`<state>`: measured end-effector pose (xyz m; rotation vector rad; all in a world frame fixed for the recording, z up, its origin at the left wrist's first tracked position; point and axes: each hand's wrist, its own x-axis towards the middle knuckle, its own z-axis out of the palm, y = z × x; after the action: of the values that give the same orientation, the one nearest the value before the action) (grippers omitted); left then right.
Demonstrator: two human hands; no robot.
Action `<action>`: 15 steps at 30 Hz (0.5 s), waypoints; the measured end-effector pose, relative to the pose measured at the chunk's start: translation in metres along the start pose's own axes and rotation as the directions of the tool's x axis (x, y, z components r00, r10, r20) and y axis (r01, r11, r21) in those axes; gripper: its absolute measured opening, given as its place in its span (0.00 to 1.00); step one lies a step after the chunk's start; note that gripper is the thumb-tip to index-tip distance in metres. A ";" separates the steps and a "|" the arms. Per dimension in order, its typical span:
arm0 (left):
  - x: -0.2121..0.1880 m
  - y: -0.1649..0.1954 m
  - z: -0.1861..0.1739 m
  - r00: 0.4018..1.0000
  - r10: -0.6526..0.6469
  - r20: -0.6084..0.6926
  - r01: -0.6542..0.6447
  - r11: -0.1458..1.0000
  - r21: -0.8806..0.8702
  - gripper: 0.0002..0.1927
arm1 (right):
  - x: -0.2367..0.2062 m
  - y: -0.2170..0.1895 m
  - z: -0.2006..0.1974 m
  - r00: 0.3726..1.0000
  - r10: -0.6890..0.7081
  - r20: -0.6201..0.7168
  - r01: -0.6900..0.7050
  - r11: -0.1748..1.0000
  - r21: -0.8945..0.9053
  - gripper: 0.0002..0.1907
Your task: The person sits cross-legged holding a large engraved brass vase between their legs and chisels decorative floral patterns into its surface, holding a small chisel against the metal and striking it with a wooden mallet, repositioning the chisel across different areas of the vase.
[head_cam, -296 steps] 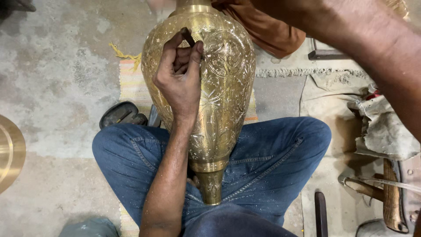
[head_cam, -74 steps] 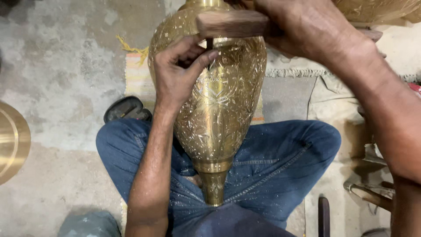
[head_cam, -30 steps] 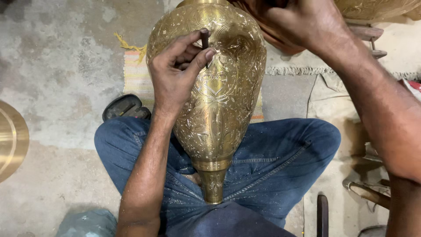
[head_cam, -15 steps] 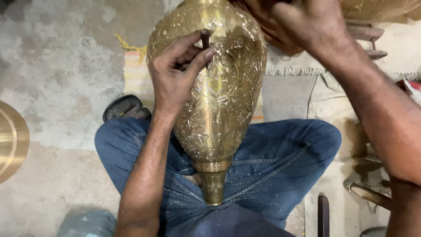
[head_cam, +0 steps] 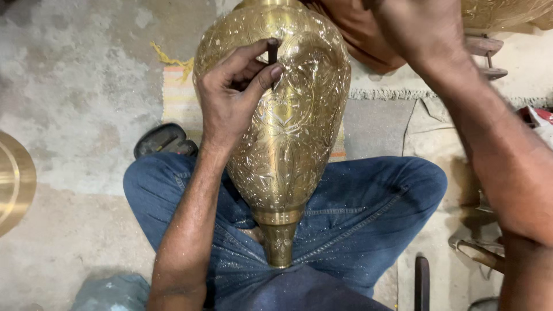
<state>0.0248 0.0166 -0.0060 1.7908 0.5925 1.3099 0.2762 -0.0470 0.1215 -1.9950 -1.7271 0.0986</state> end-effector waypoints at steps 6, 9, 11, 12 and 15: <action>-0.003 -0.002 -0.001 0.999 -0.036 0.040 0.037 0.999 -0.012 0.16 | -0.003 0.000 0.005 0.855 -0.515 0.059 0.503 0.797 -0.335 0.16; -0.003 -0.004 0.000 1.000 -0.006 0.014 0.006 1.000 0.026 0.16 | -0.005 -0.001 0.004 0.990 -0.133 0.044 0.134 0.990 -0.030 0.12; -0.002 -0.006 -0.001 1.000 0.014 0.017 -0.015 0.999 0.029 0.17 | -0.006 -0.002 0.002 0.983 -0.172 0.069 0.178 0.980 -0.088 0.12; -0.002 -0.006 -0.001 1.000 0.019 0.024 -0.019 1.000 0.006 0.16 | -0.008 -0.002 -0.001 0.920 -0.385 0.080 0.391 0.873 -0.292 0.15; -0.001 -0.004 -0.003 0.999 0.038 0.035 -0.038 0.999 0.008 0.16 | -0.010 -0.003 -0.002 0.898 -0.436 0.054 0.438 0.881 -0.179 0.10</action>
<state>0.0222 0.0194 -0.0096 1.8363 0.5478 1.3008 0.2722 -0.0570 0.1220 -1.6711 -2.2208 -0.2149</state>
